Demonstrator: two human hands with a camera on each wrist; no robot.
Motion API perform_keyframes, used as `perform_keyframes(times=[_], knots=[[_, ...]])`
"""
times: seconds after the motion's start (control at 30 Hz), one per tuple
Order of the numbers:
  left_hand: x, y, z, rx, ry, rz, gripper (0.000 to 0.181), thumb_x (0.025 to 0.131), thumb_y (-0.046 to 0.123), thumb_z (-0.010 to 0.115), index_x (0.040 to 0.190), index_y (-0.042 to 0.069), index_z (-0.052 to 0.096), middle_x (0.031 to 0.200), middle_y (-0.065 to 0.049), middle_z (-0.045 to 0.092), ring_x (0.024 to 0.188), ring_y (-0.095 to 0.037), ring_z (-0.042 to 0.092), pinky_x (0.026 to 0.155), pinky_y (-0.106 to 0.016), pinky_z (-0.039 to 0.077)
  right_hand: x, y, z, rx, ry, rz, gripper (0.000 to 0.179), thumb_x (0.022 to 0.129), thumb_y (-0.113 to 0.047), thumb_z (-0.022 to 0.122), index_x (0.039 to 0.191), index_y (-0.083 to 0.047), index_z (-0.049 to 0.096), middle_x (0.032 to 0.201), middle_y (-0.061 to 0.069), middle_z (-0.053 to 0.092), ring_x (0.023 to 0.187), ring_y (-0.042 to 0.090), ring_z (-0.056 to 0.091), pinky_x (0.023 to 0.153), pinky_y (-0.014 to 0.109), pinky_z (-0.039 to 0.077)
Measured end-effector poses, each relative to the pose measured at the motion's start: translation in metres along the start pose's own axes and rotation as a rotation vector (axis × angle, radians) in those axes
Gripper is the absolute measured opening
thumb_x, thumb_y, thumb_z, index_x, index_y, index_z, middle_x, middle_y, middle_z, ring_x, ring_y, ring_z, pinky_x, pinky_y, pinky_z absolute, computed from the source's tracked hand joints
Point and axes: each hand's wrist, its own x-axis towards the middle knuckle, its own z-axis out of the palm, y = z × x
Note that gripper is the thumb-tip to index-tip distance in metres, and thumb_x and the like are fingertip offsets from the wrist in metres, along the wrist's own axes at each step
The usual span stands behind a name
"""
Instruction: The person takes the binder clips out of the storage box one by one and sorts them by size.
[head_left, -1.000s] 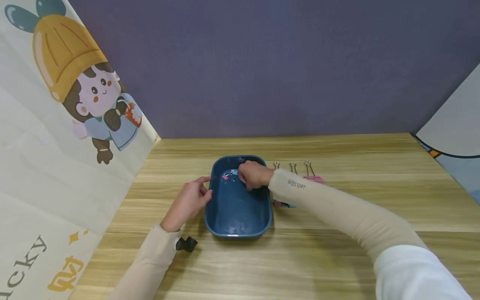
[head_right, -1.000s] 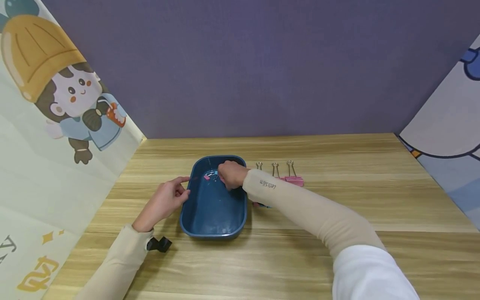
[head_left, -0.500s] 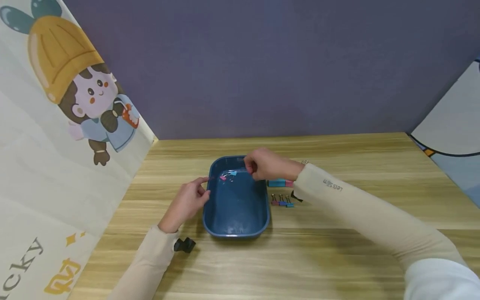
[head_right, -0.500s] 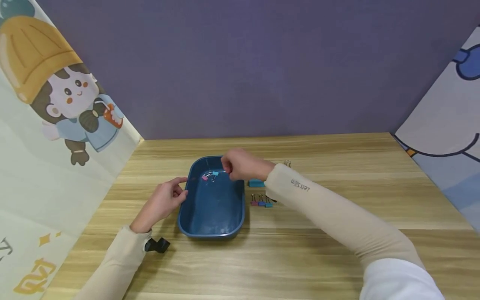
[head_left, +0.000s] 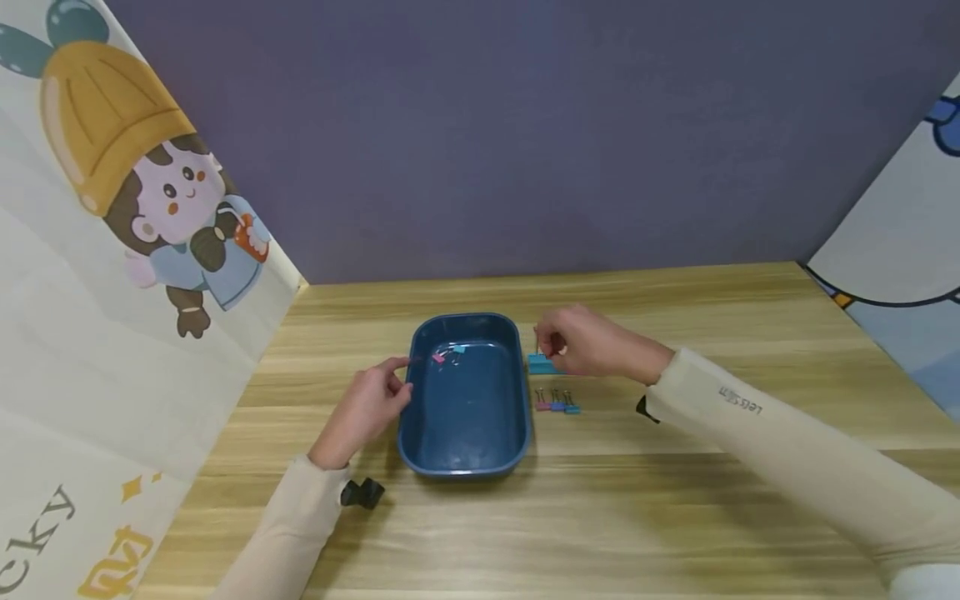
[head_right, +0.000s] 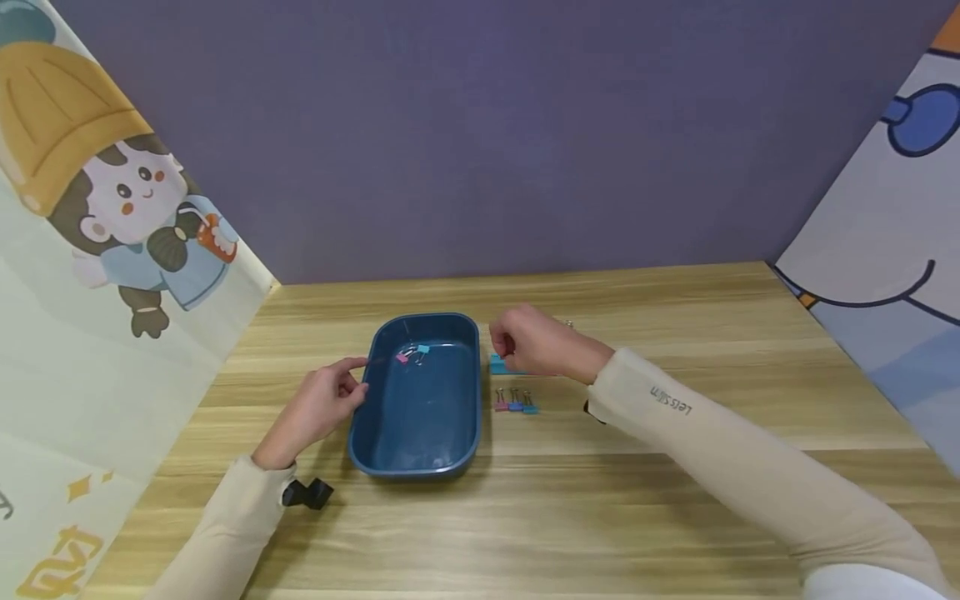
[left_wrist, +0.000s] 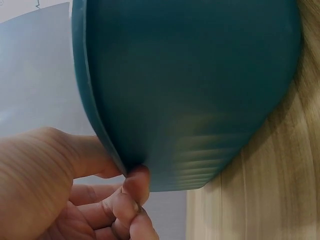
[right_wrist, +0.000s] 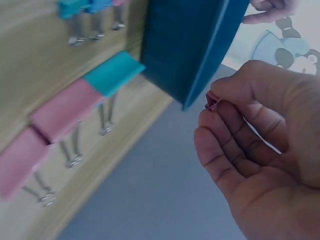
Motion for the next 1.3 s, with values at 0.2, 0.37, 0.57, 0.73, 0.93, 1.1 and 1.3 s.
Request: perform_keyframes(times=[0.2, 0.37, 0.57, 0.73, 0.93, 1.1, 1.3], knots=[[0.000, -0.001, 0.001, -0.004, -0.008, -0.011, 0.042, 0.089, 0.006, 0.061, 0.128, -0.004, 0.053, 0.067, -0.001, 0.057, 0.053, -0.014, 0.051, 0.048, -0.028, 0.044, -0.024, 0.018, 0.012, -0.047, -0.002, 0.008, 0.023, 0.074, 0.007, 0.066, 0.069, -0.015, 0.059, 0.068, -0.003, 0.055, 0.060, 0.009, 0.043, 0.058, 0.029, 0.040], [0.000, 0.000, -0.001, -0.007, -0.009, -0.008, 0.042, 0.089, 0.006, 0.061, 0.129, -0.004, 0.052, 0.066, -0.001, 0.057, 0.053, -0.014, 0.051, 0.048, -0.028, 0.044, -0.040, 0.034, 0.031, -0.019, -0.028, 0.007, 0.022, 0.074, 0.008, 0.067, 0.068, -0.012, 0.059, 0.066, -0.005, 0.054, 0.061, 0.006, 0.043, 0.057, 0.026, 0.039], [0.001, -0.002, -0.002, -0.011, -0.014, -0.009, 0.043, 0.089, 0.006, 0.060, 0.129, -0.005, 0.052, 0.067, -0.001, 0.057, 0.053, -0.014, 0.051, 0.048, -0.029, 0.044, -0.047, 0.038, 0.048, -0.031, -0.044, -0.009, 0.027, 0.069, 0.010, 0.069, 0.066, -0.015, 0.058, 0.066, -0.010, 0.053, 0.060, 0.003, 0.044, 0.056, 0.023, 0.042], [0.001, -0.001, -0.002, -0.001, -0.004, -0.006, 0.042, 0.088, 0.007, 0.061, 0.128, -0.004, 0.053, 0.067, 0.000, 0.058, 0.053, -0.013, 0.051, 0.049, -0.029, 0.044, -0.050, 0.038, 0.053, 0.006, -0.055, -0.005, 0.026, 0.066, 0.013, 0.068, 0.067, -0.013, 0.060, 0.065, -0.008, 0.053, 0.059, 0.004, 0.045, 0.052, 0.022, 0.042], [0.002, 0.000, -0.001, 0.018, 0.009, -0.001, 0.042, 0.088, 0.007, 0.061, 0.127, -0.004, 0.054, 0.067, 0.000, 0.058, 0.053, -0.013, 0.052, 0.049, -0.028, 0.044, -0.051, 0.040, 0.054, 0.001, -0.074, -0.002, 0.026, 0.067, 0.012, 0.066, 0.068, -0.014, 0.061, 0.066, -0.009, 0.054, 0.059, 0.004, 0.045, 0.053, 0.022, 0.043], [0.002, 0.000, -0.002, 0.026, 0.010, 0.002, 0.042, 0.088, 0.006, 0.061, 0.127, -0.005, 0.054, 0.067, -0.001, 0.059, 0.053, -0.013, 0.051, 0.049, -0.027, 0.043, -0.046, 0.032, 0.040, 0.024, -0.040, 0.027, 0.021, 0.072, 0.007, 0.066, 0.073, -0.013, 0.063, 0.074, -0.006, 0.056, 0.064, 0.007, 0.049, 0.058, 0.026, 0.045], [0.001, 0.000, -0.002, 0.027, 0.012, 0.008, 0.042, 0.088, 0.006, 0.061, 0.127, -0.005, 0.054, 0.066, 0.000, 0.058, 0.052, -0.013, 0.051, 0.048, -0.027, 0.043, -0.030, 0.016, 0.018, -0.030, 0.008, -0.020, 0.021, 0.077, 0.006, 0.062, 0.075, -0.015, 0.061, 0.072, -0.006, 0.052, 0.063, 0.010, 0.044, 0.057, 0.028, 0.041]])
